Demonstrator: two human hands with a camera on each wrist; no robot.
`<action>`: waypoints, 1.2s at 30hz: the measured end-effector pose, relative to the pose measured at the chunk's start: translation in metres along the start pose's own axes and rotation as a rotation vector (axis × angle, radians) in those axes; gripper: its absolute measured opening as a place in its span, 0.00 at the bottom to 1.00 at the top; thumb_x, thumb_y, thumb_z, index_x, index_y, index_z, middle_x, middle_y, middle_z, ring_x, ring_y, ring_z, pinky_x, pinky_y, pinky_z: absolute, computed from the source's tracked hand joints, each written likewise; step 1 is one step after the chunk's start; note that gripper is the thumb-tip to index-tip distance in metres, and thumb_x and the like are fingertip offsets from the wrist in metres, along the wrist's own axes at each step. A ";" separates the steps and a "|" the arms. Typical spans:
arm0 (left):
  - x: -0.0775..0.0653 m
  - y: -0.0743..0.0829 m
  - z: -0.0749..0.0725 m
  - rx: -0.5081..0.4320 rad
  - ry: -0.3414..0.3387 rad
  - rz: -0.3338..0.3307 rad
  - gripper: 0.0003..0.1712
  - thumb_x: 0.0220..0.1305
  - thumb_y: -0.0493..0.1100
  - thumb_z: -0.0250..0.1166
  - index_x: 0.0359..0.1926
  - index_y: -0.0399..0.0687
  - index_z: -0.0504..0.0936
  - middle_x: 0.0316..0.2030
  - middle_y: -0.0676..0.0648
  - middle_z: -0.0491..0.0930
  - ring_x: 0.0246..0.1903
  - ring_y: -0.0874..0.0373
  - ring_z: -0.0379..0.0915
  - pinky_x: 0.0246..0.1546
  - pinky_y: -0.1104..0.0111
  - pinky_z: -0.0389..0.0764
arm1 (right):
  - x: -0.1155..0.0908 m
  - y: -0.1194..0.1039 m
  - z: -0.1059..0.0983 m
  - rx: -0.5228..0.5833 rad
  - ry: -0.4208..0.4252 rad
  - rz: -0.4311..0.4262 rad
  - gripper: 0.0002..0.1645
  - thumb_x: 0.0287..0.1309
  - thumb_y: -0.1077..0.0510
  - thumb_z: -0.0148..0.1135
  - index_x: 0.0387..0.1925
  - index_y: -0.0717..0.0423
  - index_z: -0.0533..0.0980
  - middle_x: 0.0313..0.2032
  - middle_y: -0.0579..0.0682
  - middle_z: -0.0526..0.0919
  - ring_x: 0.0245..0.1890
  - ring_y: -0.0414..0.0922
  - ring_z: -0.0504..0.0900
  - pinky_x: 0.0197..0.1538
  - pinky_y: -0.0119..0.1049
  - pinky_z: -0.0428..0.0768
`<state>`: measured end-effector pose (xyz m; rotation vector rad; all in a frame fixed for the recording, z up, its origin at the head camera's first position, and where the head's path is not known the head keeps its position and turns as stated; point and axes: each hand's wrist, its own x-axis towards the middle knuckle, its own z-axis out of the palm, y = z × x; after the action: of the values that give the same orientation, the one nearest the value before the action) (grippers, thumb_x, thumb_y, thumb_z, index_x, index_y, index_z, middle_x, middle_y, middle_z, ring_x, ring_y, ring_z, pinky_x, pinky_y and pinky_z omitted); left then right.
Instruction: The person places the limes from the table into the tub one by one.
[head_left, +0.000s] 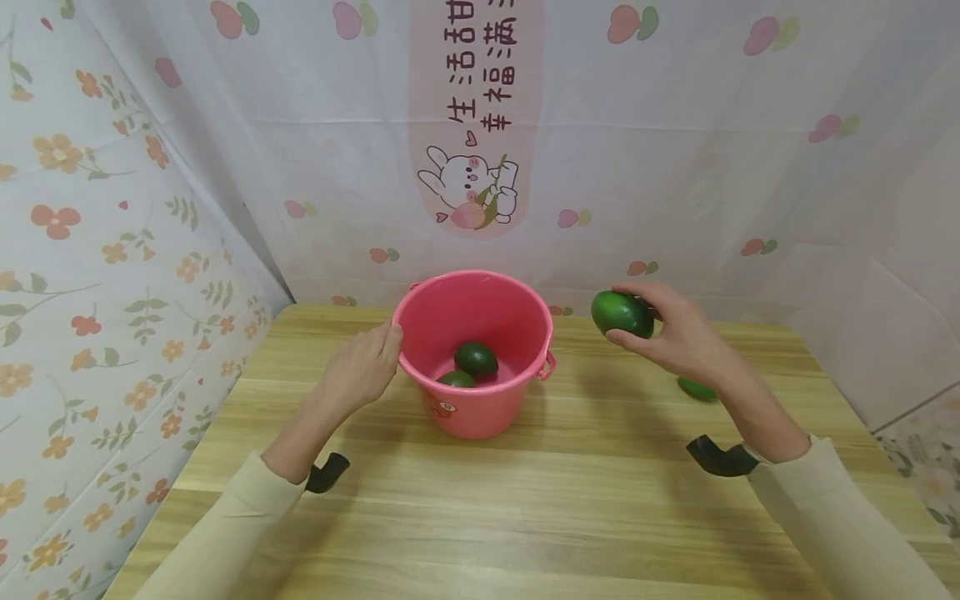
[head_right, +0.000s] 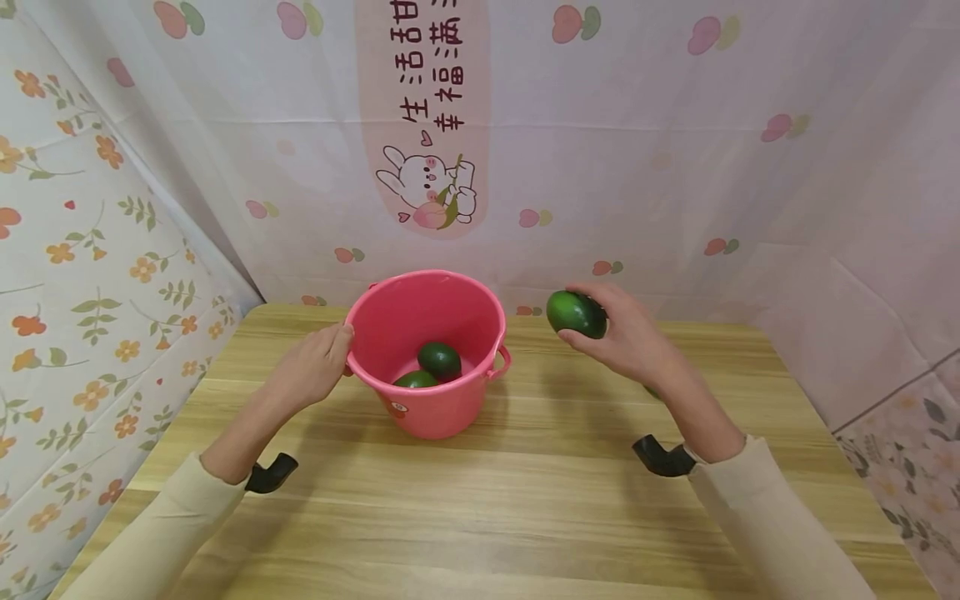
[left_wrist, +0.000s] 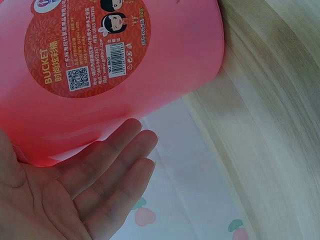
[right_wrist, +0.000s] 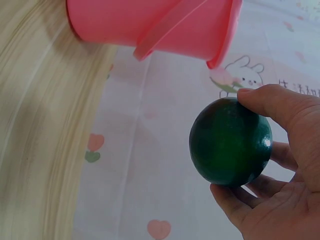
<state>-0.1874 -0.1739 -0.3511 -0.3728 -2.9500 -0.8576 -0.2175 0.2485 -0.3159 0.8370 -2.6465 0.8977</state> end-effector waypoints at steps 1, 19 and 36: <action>0.000 0.000 0.000 0.000 0.000 -0.001 0.23 0.82 0.48 0.37 0.34 0.45 0.72 0.26 0.47 0.71 0.25 0.52 0.67 0.27 0.60 0.71 | 0.000 0.000 0.000 0.003 0.001 -0.001 0.37 0.55 0.63 0.76 0.65 0.62 0.71 0.57 0.61 0.76 0.48 0.56 0.79 0.49 0.58 0.79; 0.000 -0.002 0.000 0.000 0.003 0.010 0.22 0.83 0.47 0.37 0.35 0.44 0.72 0.26 0.47 0.71 0.25 0.52 0.67 0.27 0.60 0.71 | 0.004 -0.005 0.001 0.031 -0.006 0.008 0.37 0.57 0.61 0.76 0.66 0.61 0.71 0.58 0.61 0.76 0.50 0.57 0.78 0.53 0.60 0.77; -0.001 -0.001 -0.001 0.011 0.004 0.001 0.21 0.82 0.47 0.37 0.36 0.44 0.72 0.26 0.47 0.70 0.26 0.51 0.66 0.28 0.59 0.70 | 0.009 -0.014 0.001 0.051 -0.010 0.009 0.38 0.57 0.60 0.76 0.67 0.60 0.71 0.57 0.59 0.76 0.50 0.56 0.77 0.53 0.60 0.77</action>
<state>-0.1866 -0.1753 -0.3508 -0.3719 -2.9494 -0.8411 -0.2165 0.2349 -0.3066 0.8444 -2.6478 0.9698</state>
